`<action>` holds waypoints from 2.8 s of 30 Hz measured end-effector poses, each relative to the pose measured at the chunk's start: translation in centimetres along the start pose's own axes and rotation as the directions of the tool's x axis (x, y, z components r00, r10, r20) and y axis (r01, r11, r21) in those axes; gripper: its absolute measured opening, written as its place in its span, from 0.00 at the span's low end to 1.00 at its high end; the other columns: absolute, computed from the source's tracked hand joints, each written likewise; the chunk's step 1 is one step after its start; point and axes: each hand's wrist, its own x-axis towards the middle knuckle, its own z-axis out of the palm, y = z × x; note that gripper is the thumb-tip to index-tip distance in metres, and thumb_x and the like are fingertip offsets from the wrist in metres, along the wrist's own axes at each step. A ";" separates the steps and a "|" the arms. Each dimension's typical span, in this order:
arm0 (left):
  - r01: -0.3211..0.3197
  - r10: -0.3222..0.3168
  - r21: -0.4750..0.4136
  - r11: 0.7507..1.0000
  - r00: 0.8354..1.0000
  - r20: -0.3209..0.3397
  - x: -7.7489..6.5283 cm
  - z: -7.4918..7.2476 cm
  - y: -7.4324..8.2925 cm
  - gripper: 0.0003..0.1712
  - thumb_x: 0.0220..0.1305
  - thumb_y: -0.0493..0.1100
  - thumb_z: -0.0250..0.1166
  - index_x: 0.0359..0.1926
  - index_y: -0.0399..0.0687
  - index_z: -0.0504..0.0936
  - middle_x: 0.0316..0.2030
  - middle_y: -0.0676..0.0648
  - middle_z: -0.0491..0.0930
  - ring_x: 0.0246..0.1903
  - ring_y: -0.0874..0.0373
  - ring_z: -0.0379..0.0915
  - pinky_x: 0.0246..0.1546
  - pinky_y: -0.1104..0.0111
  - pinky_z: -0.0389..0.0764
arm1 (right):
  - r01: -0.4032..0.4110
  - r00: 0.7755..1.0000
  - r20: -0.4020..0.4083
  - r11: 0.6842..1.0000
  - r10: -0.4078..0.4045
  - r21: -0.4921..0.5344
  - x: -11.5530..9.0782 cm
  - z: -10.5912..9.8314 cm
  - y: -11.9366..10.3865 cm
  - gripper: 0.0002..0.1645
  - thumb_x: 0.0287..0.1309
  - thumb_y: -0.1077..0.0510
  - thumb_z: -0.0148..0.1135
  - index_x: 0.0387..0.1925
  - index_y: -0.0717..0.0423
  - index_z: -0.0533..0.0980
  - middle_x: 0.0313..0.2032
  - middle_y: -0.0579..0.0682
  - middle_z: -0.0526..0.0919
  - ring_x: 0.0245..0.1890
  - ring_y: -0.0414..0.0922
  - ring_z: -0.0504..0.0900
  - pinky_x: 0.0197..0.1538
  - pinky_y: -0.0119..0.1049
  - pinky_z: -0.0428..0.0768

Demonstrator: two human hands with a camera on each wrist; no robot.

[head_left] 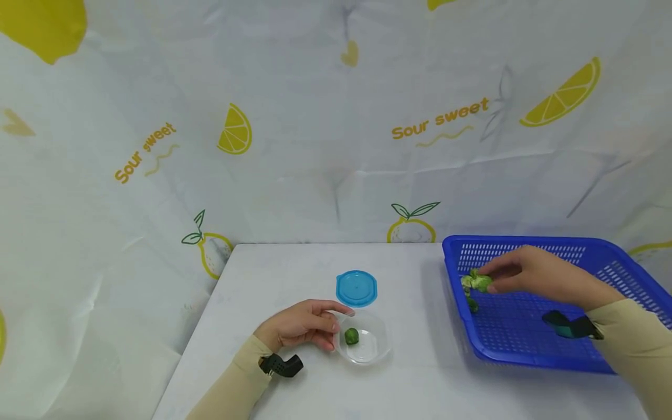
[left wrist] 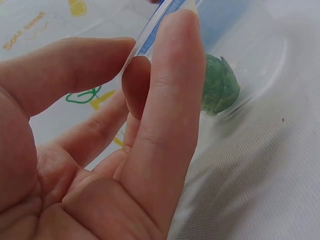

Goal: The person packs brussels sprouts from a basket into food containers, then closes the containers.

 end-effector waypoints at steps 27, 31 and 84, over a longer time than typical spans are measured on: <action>0.043 -0.041 0.025 0.999 0.998 -0.055 -0.3 -0.3 0.3 0.28 0.74 0.37 0.66 0.73 0.48 0.78 0.34 0.49 0.87 0.33 0.58 0.88 0.42 0.66 0.94 | 0.271 0.957 0.062 0.951 -0.282 0.149 6.7 11.5 -14.4 0.15 0.62 0.58 0.79 0.50 0.54 0.90 0.42 0.42 0.91 0.41 0.36 0.87 0.45 0.30 0.91; 0.040 -0.038 0.036 0.999 0.998 -0.049 -0.2 -0.3 0.2 0.28 0.75 0.37 0.66 0.74 0.47 0.77 0.34 0.48 0.87 0.34 0.57 0.88 0.42 0.66 0.94 | 0.287 0.953 0.055 0.946 -0.298 0.153 6.6 13.0 -15.0 0.16 0.61 0.58 0.80 0.50 0.54 0.90 0.41 0.41 0.90 0.40 0.35 0.85 0.44 0.27 0.88; 0.012 -0.013 0.027 1.000 1.000 0.004 0.3 0.0 0.5 0.29 0.74 0.34 0.64 0.74 0.43 0.76 0.34 0.48 0.87 0.34 0.57 0.88 0.42 0.66 0.94 | 0.319 0.945 0.064 0.948 -0.319 0.013 7.0 17.8 -16.2 0.12 0.54 0.70 0.76 0.40 0.55 0.89 0.34 0.44 0.89 0.33 0.35 0.80 0.37 0.30 0.84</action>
